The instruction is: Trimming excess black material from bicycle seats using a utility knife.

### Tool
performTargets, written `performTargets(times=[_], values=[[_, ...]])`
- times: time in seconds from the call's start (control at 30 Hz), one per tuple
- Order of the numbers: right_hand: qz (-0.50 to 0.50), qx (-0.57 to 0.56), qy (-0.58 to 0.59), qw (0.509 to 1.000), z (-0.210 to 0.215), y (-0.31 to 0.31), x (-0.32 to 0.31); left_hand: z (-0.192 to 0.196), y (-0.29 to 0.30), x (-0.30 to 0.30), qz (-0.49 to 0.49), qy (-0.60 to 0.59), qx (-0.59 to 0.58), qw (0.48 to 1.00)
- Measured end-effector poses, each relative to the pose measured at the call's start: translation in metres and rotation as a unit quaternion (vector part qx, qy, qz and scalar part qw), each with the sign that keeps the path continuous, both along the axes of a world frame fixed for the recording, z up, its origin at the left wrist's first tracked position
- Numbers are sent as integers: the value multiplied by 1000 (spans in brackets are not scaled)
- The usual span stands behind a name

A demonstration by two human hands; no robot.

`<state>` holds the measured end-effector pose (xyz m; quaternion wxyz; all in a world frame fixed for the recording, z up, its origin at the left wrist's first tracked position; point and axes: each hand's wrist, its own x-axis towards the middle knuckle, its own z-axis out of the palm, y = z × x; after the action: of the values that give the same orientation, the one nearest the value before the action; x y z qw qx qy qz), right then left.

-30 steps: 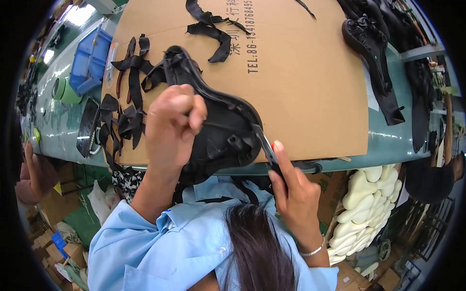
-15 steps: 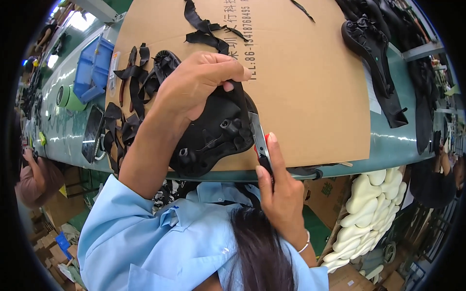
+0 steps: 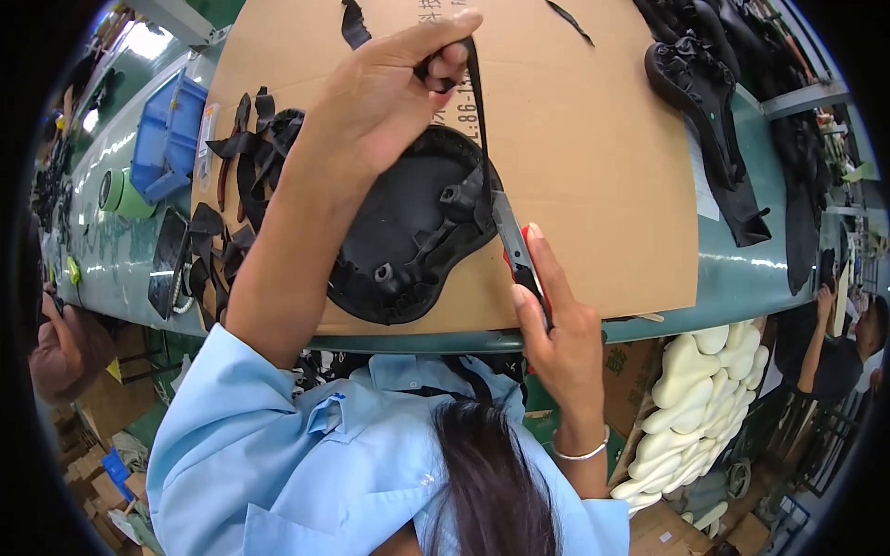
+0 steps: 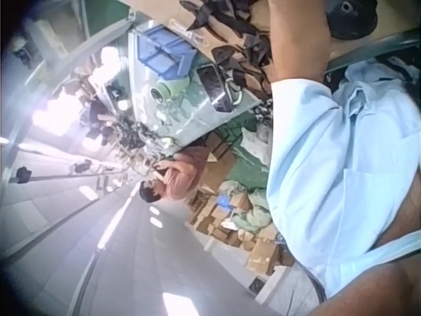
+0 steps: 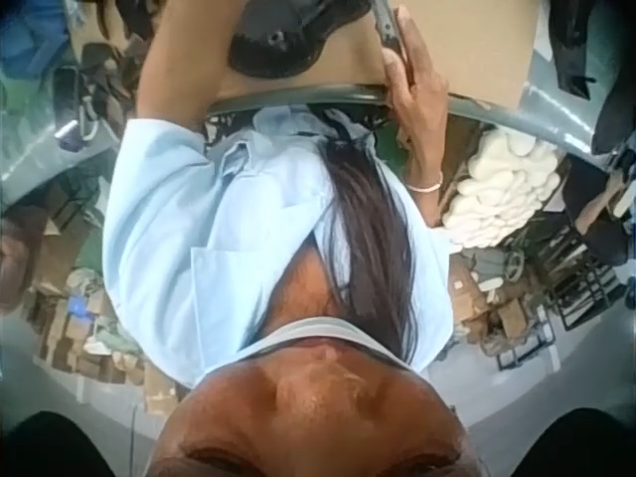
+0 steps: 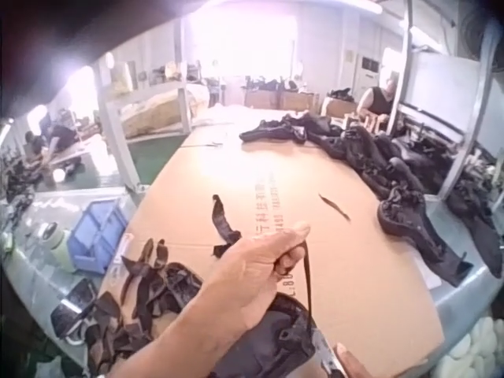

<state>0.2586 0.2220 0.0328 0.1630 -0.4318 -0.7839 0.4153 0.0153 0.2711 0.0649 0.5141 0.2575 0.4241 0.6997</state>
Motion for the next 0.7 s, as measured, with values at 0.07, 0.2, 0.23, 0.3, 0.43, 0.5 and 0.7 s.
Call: performTargets(times=[0.07,0.2,0.23,0.3,0.43,0.5,0.7], values=[[-92,-92,5,992,11,-8,-21,-5,6,7,-59,-23,50,997],[-111,-66,25,991,-7,-39,-17,29,17,26,-79,-217,359,904],[-115,-67,25,991,-2,-36,-10,61,8,34,54,-315,286,903],[0,-40,-37,998,21,-31,-2,13,-5,-19,-153,-221,417,868],[45,102,-70,991,23,7,3,18,-34,-4,-210,677,20,705],[79,164,-114,977,31,13,-4,-10,-50,-18,-141,760,79,630],[-4,-210,8,978,21,27,-19,-54,-22,-26,22,736,306,603]])
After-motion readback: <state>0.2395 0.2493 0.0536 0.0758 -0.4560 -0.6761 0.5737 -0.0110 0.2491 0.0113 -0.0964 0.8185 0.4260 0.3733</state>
